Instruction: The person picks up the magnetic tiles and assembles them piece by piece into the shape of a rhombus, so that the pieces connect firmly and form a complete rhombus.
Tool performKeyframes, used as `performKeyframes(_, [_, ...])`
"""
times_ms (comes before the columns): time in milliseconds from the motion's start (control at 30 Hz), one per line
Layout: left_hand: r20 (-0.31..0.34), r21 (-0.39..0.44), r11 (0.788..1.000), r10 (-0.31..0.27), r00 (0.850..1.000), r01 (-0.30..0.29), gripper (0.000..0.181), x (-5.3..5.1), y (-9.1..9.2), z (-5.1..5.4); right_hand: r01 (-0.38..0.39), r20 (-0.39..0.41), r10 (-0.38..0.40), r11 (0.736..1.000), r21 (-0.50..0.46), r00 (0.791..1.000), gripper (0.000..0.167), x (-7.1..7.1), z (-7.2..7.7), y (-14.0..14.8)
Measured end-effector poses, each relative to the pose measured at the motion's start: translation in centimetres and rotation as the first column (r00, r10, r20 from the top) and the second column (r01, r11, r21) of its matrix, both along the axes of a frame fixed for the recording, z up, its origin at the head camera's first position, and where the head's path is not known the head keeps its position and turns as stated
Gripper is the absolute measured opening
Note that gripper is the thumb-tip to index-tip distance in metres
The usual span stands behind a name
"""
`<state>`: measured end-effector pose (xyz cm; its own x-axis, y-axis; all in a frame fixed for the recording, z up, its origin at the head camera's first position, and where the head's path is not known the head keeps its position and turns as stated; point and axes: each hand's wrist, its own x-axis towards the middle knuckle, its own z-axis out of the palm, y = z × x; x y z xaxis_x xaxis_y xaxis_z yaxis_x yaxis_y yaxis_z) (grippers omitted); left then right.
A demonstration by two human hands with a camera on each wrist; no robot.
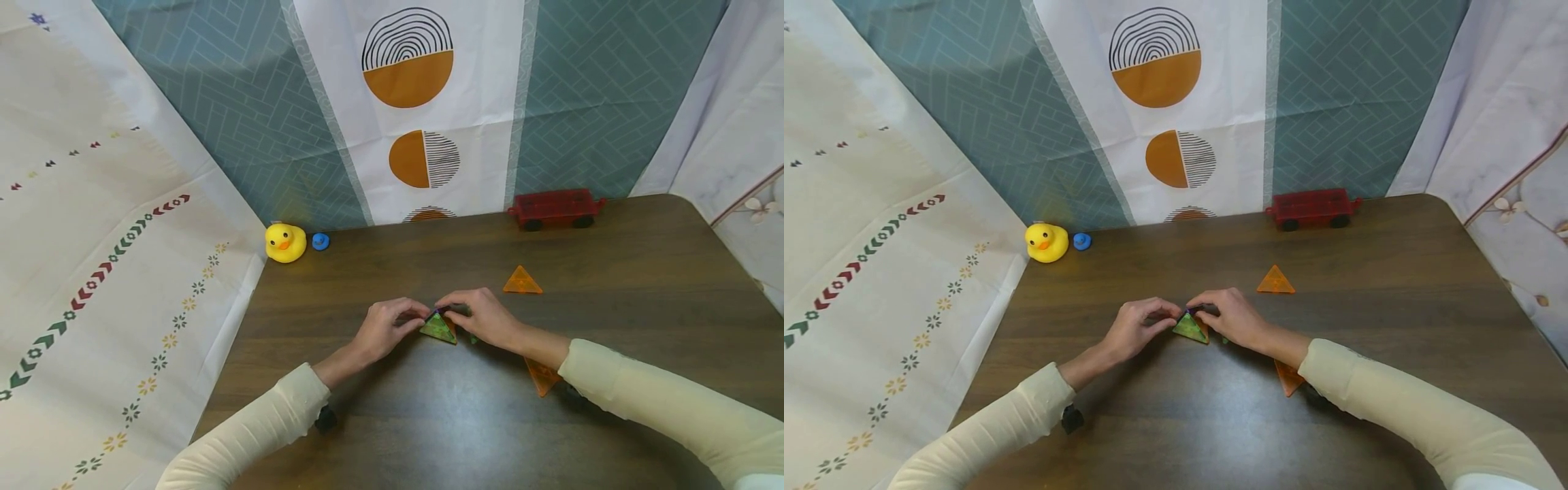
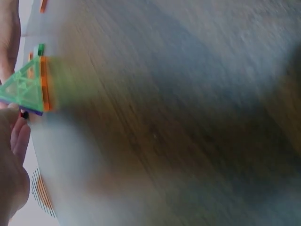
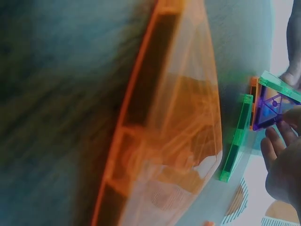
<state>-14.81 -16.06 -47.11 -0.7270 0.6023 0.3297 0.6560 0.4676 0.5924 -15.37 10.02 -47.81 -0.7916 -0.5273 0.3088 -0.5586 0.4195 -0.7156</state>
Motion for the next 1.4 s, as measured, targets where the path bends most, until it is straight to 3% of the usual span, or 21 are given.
performKeyframes(133, [0.049, -0.068, 0.997, -0.025, 0.998, 0.029, 0.031, -0.1, -0.5, -0.2, -0.005, 0.085, 0.001, 0.999, 0.045, 0.996, 0.041, 0.3, 0.5, 0.5])
performKeyframes(267, [0.065, -0.111, 0.992, -0.045, 0.997, 0.052, 0.036, -0.1, -0.8, -0.4, -0.064, 0.165, 0.047, 0.993, 0.098, 0.985, 0.059, 0.6, 0.9, 1.2])
performKeyframes(433, [0.038, -0.146, 0.988, -0.042, 0.998, 0.047, 0.036, -0.2, -1.0, -0.7, -0.126, 0.148, 0.097, 0.972, 0.196, 0.984, 0.074, 0.9, 0.9, 1.6])
performKeyframes(633, [0.022, -0.198, 0.980, -0.023, 0.999, 0.027, 0.034, -0.2, -1.1, -1.2, -0.125, 0.137, 0.095, 0.965, 0.232, 0.986, 0.091, 1.2, 0.5, 1.5])
performKeyframes(1400, [-0.034, -0.228, 0.974, -0.023, 0.999, 0.015, 0.030, -0.2, -0.9, -1.3, -0.053, 0.077, 0.033, 0.962, 0.267, 0.997, 0.085, 1.3, -0.1, 0.8])
